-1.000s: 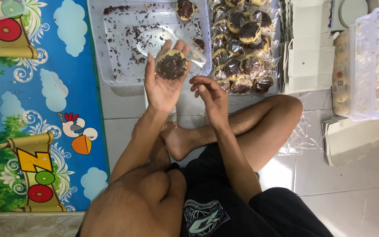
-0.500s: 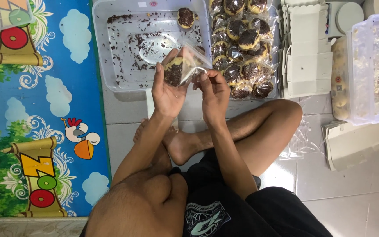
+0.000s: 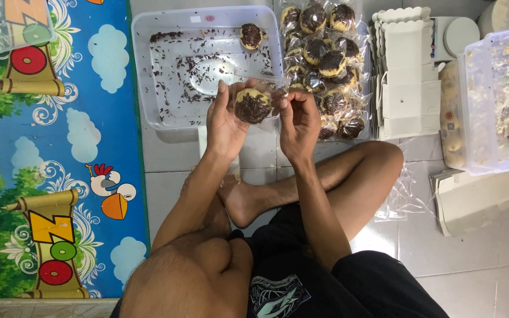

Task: The person is individually wrapping chocolate-topped pastries in small plastic bags while sitting on the floor.

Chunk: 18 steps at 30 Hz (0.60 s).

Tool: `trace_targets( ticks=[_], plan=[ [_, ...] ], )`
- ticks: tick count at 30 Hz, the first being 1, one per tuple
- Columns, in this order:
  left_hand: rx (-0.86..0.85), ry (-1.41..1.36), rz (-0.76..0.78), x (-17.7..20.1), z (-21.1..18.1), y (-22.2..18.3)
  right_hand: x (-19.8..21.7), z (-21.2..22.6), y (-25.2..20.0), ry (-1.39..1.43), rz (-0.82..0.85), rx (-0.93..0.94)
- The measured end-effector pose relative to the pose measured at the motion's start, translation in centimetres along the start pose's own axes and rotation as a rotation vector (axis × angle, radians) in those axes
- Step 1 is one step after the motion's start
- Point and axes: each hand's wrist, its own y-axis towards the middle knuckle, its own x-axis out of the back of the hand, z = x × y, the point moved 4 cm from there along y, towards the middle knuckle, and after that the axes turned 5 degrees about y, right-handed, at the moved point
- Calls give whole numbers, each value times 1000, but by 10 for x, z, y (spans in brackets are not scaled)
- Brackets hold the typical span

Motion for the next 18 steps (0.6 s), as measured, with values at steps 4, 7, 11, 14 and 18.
trace_targets(
  ticks=[4, 7, 11, 14, 18],
  plan=[
    [21, 32, 8, 10, 2, 4, 2, -2, 4, -2, 21, 34],
    [-30, 122, 26, 14, 4, 7, 6, -3, 7, 8, 48, 75],
    [-187, 305, 63, -19, -17, -7, 11, 1, 11, 2, 72, 135],
    [-400, 556, 24, -55, -46, -25, 14, 27, 20, -10, 151, 227],
    [-765, 803, -13, -88, -75, -38, 22, 43, 27, -114, 188, 340]
  ],
)
